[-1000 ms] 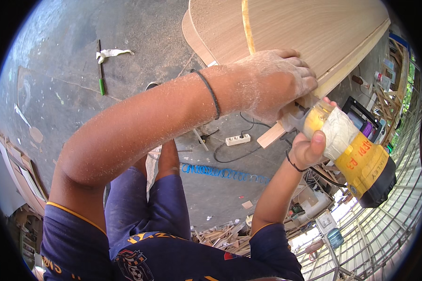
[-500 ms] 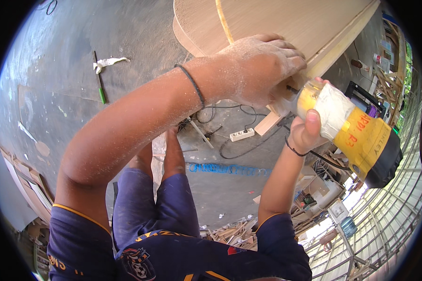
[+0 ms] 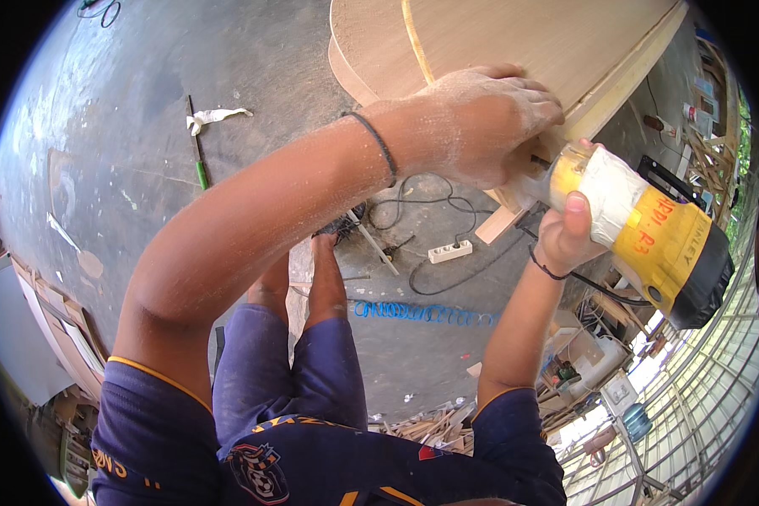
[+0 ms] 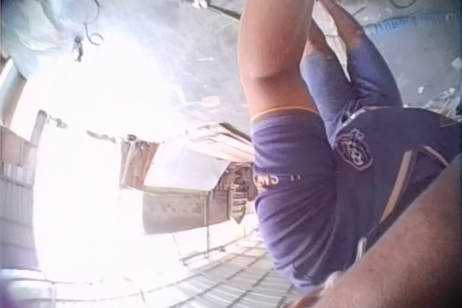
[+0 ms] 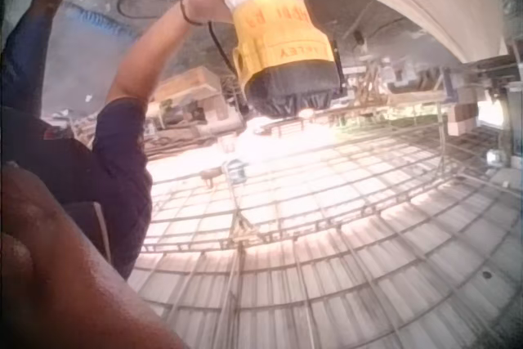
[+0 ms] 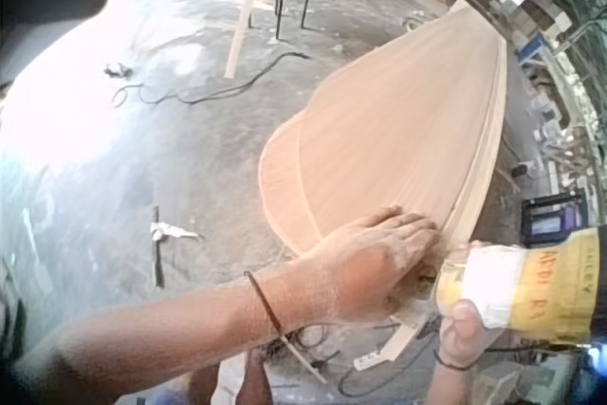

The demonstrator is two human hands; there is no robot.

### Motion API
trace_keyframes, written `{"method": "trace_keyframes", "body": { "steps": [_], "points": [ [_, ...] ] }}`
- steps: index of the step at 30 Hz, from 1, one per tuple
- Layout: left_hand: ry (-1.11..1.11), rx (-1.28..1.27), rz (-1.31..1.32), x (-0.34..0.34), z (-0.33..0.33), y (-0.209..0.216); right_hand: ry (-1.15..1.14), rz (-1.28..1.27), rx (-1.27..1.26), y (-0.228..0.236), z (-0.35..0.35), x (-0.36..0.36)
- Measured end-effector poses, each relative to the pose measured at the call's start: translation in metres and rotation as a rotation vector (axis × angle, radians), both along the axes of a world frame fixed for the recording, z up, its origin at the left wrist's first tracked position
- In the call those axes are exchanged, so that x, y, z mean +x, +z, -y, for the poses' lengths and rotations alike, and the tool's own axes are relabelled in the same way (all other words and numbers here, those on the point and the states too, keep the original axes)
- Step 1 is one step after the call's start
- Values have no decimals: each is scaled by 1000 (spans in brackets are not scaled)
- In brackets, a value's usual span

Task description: The person uses a hand router to shape the edges and cut grooves into a curved wooden panel, then uses a tape measure to check the depth of the cut.

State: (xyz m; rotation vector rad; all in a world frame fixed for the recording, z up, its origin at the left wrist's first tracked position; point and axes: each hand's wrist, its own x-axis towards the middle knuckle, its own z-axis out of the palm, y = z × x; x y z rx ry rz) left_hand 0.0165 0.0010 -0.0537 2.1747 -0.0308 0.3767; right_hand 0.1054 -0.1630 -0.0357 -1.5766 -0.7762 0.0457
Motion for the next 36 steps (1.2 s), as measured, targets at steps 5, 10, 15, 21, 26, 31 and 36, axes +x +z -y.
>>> {"method": "trace_keyframes", "body": {
  "steps": [5,10,15,21,26,31,36],
  "points": [
    [20,44,27,4,0,-2,15,-21,23,0,1,3],
    [66,58,40,9,2,-6,40,-26,-31,0,3,10],
    [45,46,52,13,2,-9,32,-34,-17,1,1,12],
    [-23,-9,60,14,-6,-6,34,-16,-7,0,2,10],
    [-26,-38,70,13,-7,-7,4,-37,0,-2,4,6],
    [-47,-83,79,9,-11,-6,28,-15,-33,2,1,2],
    [-84,-101,49,8,-14,-3,6,-17,-55,1,2,-1]
  ]
}}
